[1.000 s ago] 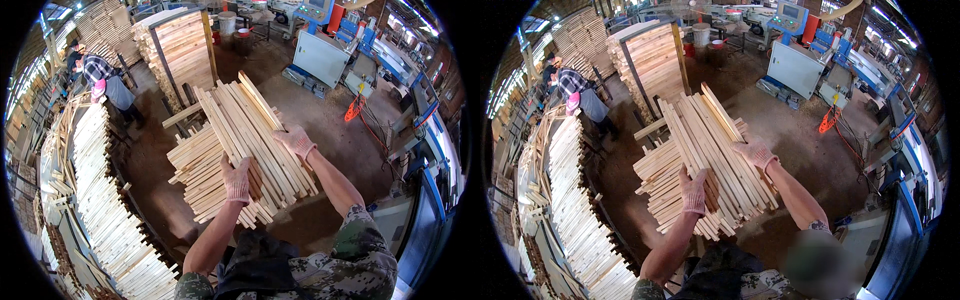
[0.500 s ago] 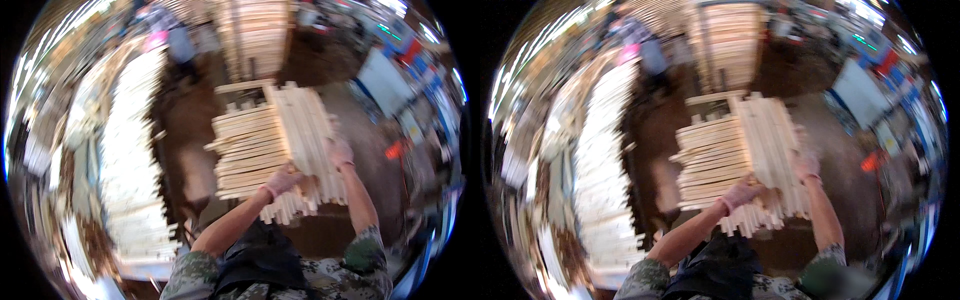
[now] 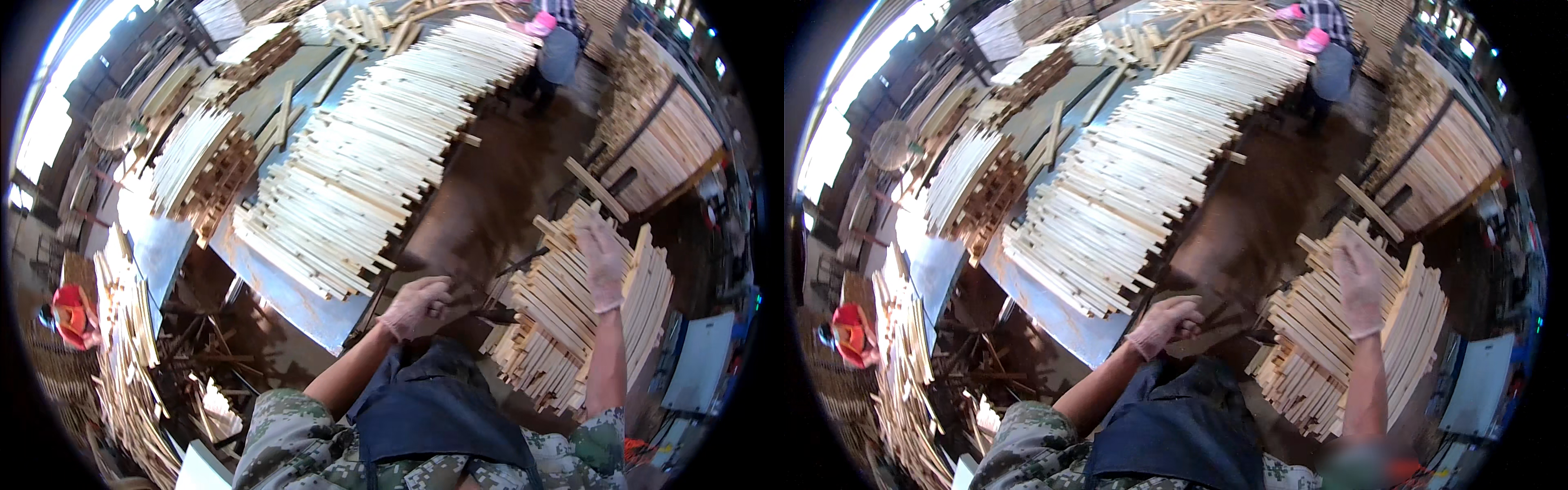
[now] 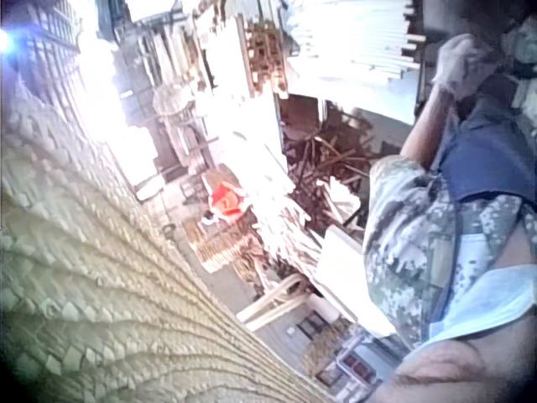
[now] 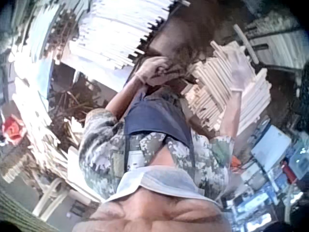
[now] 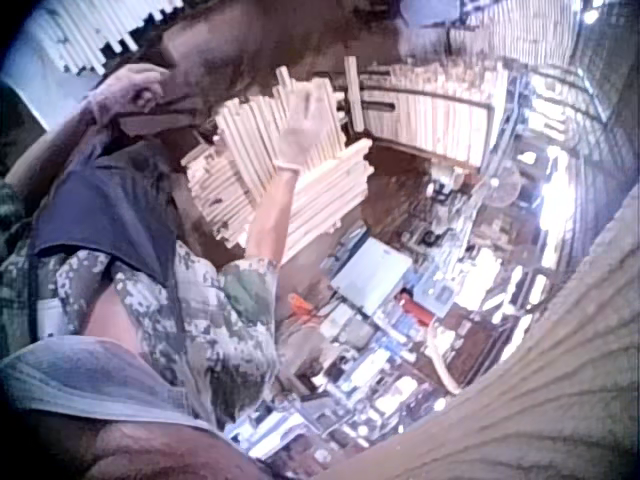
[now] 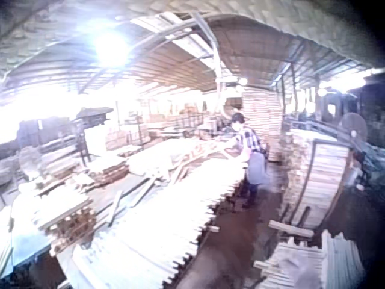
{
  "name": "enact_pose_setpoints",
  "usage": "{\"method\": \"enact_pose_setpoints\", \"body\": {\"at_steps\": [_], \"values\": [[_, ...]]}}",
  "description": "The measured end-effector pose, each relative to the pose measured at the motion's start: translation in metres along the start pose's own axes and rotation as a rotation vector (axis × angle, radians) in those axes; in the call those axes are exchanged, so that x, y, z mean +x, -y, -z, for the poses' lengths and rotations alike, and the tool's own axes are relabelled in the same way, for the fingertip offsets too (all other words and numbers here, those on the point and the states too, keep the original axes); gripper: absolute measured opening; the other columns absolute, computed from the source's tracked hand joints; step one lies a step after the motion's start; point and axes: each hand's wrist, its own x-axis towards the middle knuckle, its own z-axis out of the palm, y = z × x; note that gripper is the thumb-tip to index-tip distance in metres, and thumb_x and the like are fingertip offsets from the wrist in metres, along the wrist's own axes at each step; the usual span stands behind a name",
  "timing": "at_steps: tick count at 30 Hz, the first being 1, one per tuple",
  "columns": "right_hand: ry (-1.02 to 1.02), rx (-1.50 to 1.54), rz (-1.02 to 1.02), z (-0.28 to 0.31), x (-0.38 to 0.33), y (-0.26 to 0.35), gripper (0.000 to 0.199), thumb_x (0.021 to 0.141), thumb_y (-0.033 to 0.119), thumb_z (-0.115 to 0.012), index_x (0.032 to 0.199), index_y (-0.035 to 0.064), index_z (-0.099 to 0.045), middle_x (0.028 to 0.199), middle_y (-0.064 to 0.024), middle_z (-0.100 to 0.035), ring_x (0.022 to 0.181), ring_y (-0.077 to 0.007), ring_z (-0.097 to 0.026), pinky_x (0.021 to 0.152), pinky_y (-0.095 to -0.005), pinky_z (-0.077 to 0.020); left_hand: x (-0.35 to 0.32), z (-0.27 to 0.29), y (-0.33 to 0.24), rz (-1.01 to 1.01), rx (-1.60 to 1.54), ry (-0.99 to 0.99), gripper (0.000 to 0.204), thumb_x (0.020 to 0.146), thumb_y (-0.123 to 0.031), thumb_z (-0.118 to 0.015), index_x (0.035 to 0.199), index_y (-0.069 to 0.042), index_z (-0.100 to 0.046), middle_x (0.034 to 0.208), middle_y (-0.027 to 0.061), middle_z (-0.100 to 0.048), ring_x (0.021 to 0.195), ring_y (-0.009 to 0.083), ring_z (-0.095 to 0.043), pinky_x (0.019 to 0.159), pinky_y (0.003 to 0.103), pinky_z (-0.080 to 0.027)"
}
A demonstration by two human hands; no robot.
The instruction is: The person organizes and stacks wooden slats, moving them between tables and placing them onto a conveyor belt.
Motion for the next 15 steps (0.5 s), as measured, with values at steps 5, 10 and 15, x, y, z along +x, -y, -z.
{"method": "enact_pose_setpoints", "body": {"at_steps": [5, 10, 15], "values": [[0.318, 0.320, -0.131, -0.178, 0.040, 0.016, 0.047, 0.102, 0.023, -0.068, 0.137, -0.0076, -0.064, 0.136, -0.0165, -0.069, 0.125, -0.0244, -0.065, 0.110, -0.0350, -0.0490, -0.055, 0.172, 0.051, -0.179, -0.331, -0.376, 0.037, 0.107, -0.019, -0.059, 0.140, -0.002, -0.056, 0.099, 0.0083, -0.068, 0.080, 0.0186, -0.070, 0.069, 0.032, -0.059], [0.542, 0.622, -0.674, -0.348, 0.026, -0.023, 0.048, 0.102, 0.026, -0.070, 0.144, 0.0060, -0.060, 0.107, 0.0018, -0.070, 0.083, -0.0091, -0.059, 0.067, -0.0269, -0.0496, -0.102, 0.263, 0.087, -0.100, -0.354, -0.827, 0.035, 0.106, -0.022, -0.061, 0.138, -0.009, -0.058, 0.096, 0.0065, -0.068, 0.072, 0.0173, -0.067, 0.060, 0.031, -0.057], [0.545, 0.513, -0.807, -0.443, 0.033, -0.084, 0.020, 0.098, 0.028, -0.063, 0.114, 0.0172, -0.058, 0.102, -0.0008, -0.064, 0.078, -0.0123, -0.057, 0.065, -0.0328, -0.0490, -0.135, 0.306, 0.102, -0.044, -0.450, -0.869, 0.034, 0.100, -0.018, -0.067, 0.131, -0.011, -0.058, 0.088, 0.0007, -0.062, 0.069, 0.0134, -0.060, 0.059, 0.031, -0.052]]}}
